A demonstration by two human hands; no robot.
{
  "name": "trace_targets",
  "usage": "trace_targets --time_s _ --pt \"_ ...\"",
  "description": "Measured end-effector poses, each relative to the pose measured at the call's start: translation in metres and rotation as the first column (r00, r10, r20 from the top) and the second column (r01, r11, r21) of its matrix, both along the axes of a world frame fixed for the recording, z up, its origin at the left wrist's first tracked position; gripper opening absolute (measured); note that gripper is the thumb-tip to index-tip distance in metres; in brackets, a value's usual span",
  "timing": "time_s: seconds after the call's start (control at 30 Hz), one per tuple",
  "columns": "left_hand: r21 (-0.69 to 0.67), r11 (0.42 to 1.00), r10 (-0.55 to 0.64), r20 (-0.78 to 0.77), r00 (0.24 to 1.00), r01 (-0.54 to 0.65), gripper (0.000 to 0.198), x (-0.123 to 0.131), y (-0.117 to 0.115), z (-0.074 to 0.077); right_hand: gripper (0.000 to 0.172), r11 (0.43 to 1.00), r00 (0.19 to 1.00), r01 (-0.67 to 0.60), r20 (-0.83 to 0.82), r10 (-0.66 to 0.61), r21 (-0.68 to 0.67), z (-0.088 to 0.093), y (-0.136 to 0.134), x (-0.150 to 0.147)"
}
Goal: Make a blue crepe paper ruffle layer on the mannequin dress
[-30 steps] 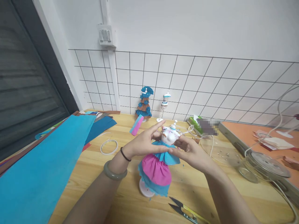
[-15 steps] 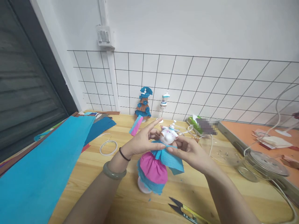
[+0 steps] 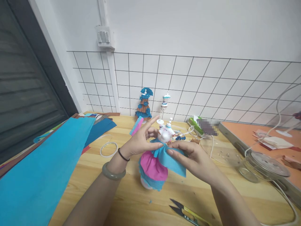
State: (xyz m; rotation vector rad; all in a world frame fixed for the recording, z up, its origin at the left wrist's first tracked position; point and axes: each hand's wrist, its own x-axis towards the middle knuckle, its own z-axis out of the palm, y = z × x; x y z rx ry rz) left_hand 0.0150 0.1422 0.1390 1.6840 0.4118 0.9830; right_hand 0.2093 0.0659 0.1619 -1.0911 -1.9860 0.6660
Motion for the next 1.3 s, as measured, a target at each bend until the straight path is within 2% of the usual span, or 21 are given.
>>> trace_targets --time_s 0.2,0.4,0.6,1.13,1.3 --pt "0.060 0.998 0.006 -0.041 0.999 -0.004 0.093 0.003 -0.002 0.000 0.021 0.998 0.998 0.056 0.005 -0.056 -0.007 -0.008 0.009 0.004" --pt "0.038 0.999 0.008 -0.052 0.999 -0.006 0.091 0.002 0.000 -0.001 0.025 0.987 0.991 0.127 -0.033 -0.130 -0.097 -0.016 0.015 0.002" --pt "0.086 0.996 -0.024 -0.072 0.997 0.030 0.093 0.001 0.001 -0.003 0.028 0.968 0.982 0.149 -0.084 -0.169 -0.203 -0.018 0.017 -0.002" --pt "0.083 0.996 -0.023 -0.084 0.996 0.030 0.085 0.000 0.000 0.000 0.029 0.968 0.974 0.126 -0.157 -0.162 -0.218 -0.024 0.022 -0.002" --pt "0.066 0.996 -0.053 -0.076 0.996 0.058 0.083 -0.001 0.003 -0.002 0.027 0.971 0.974 0.151 -0.141 -0.179 -0.186 -0.025 0.022 -0.001"
